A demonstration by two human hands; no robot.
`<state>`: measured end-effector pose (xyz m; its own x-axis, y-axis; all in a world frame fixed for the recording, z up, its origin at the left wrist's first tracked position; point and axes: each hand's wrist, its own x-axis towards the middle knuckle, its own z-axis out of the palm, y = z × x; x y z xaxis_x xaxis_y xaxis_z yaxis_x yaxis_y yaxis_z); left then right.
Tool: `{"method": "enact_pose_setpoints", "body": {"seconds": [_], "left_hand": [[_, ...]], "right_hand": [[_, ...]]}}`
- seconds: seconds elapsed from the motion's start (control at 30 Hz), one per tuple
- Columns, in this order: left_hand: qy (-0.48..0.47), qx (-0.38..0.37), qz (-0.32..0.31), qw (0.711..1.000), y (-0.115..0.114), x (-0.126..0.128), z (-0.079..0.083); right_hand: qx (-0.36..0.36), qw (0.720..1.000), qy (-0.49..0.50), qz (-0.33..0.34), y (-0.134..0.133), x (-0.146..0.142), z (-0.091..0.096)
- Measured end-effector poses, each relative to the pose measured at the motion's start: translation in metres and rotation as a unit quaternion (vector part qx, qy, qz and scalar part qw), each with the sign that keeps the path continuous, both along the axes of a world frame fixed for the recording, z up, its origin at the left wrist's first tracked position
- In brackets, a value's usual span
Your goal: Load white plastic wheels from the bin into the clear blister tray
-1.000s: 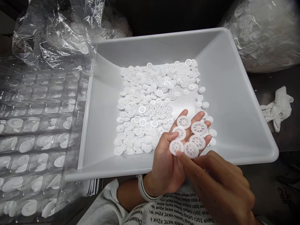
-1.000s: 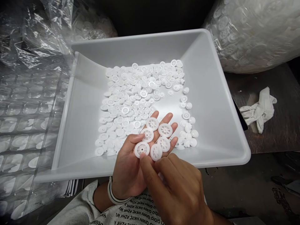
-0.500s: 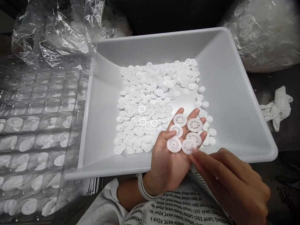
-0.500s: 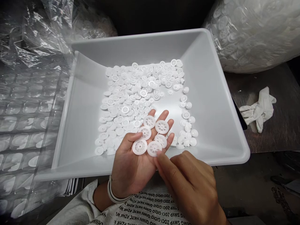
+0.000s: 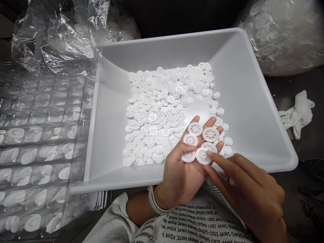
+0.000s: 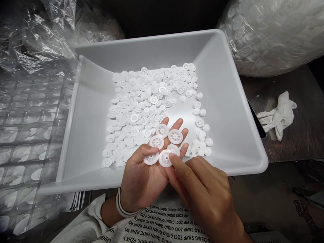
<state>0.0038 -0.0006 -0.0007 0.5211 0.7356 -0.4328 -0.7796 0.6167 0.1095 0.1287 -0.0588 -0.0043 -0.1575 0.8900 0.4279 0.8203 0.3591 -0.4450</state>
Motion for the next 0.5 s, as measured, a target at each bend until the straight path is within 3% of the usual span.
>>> {"method": "enact_pose_setpoints", "body": {"seconds": [0.2, 0.5], "left_hand": [[0.009, -0.004, -0.006, 1.000, 0.0007, -0.0008, 0.0014], [0.018, -0.005, -0.008, 1.000, 0.0029, -0.0021, 0.0031]], "right_hand": [[-0.023, 0.999, 0.026, 0.006, -0.0019, 0.0000, -0.0008], [-0.002, 0.998, 0.040, 0.039, -0.0033, 0.0044, -0.0051]]}}
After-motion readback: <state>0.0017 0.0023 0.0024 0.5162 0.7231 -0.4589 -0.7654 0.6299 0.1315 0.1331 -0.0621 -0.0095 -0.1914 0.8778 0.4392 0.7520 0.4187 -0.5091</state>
